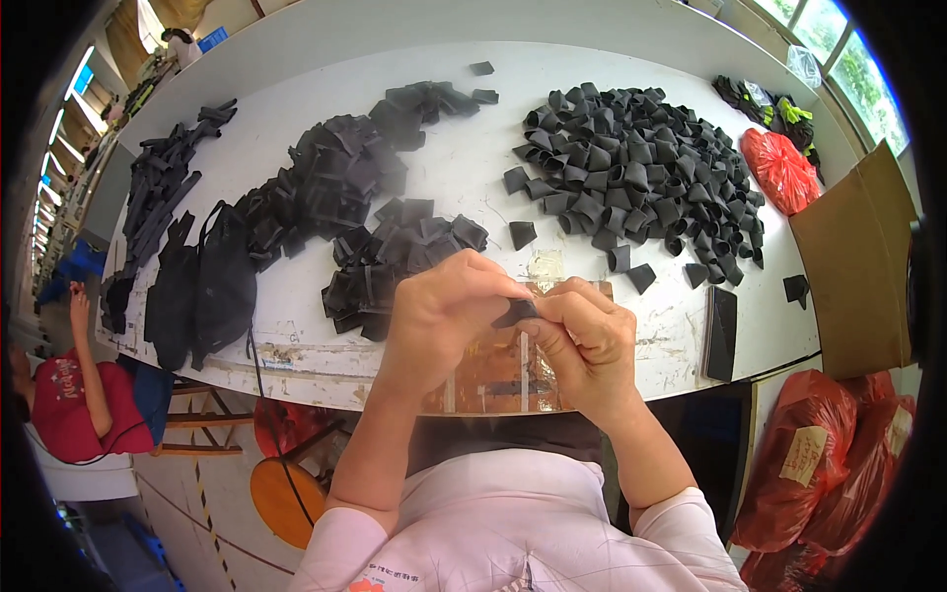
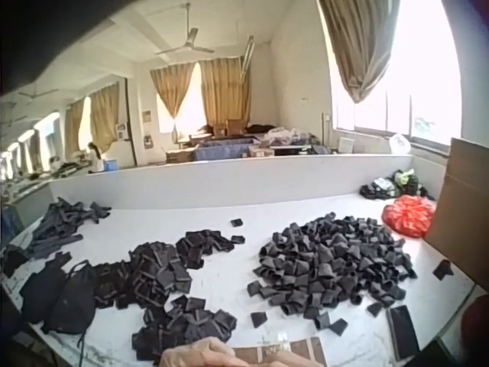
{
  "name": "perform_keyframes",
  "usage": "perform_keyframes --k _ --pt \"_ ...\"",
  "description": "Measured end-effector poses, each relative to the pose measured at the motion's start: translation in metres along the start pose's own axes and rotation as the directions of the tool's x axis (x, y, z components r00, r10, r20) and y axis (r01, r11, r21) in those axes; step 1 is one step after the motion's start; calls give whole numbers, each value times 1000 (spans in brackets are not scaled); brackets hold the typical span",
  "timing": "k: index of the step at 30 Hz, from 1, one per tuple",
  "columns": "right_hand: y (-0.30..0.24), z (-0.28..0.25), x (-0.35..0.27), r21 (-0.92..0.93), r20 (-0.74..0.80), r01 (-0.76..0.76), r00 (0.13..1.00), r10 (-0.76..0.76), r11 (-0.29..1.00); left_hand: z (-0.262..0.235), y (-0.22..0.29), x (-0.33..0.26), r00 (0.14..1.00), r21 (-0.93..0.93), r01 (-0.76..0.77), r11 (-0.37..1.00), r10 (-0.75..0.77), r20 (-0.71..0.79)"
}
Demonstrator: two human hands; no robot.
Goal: The recorder is inspecting and separating small black rubber or fabric components at a workbench in a factory setting.
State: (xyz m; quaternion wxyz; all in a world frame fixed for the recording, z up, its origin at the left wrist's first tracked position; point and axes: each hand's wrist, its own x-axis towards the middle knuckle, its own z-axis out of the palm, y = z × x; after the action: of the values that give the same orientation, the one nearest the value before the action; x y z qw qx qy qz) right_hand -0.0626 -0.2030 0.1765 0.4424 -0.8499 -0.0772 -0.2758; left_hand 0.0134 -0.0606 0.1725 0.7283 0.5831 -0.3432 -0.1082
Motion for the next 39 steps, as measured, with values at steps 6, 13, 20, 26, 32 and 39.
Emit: perform_keyframes --k 6,13,20,26,32,39 --pt "4 10 -7 10 -83 3 997 -2 1000 0 6 -1 1000 129 -3 992 3 3" --pt "10 -24 23 621 142 -347 932 334 703 -8 -33 -46 911 342 211 916 -58 -408" --pt "18 11 -37 469 121 -596 775 621 652 -26 -95 -83 983 948 181 261 -44 -176" --pt "17 46 -73 233 354 -691 716 602 684 -35 -101 -75 1000 995 19 98 -20 -17" --pt "20 77 -77 562 158 -585 770 618 585 15 -65 -95 920 884 -78 461 374 -114" --pt "26 38 -71 684 367 -609 763 533 402 23 -19 -90 838 -4 321 947 -285 -465"
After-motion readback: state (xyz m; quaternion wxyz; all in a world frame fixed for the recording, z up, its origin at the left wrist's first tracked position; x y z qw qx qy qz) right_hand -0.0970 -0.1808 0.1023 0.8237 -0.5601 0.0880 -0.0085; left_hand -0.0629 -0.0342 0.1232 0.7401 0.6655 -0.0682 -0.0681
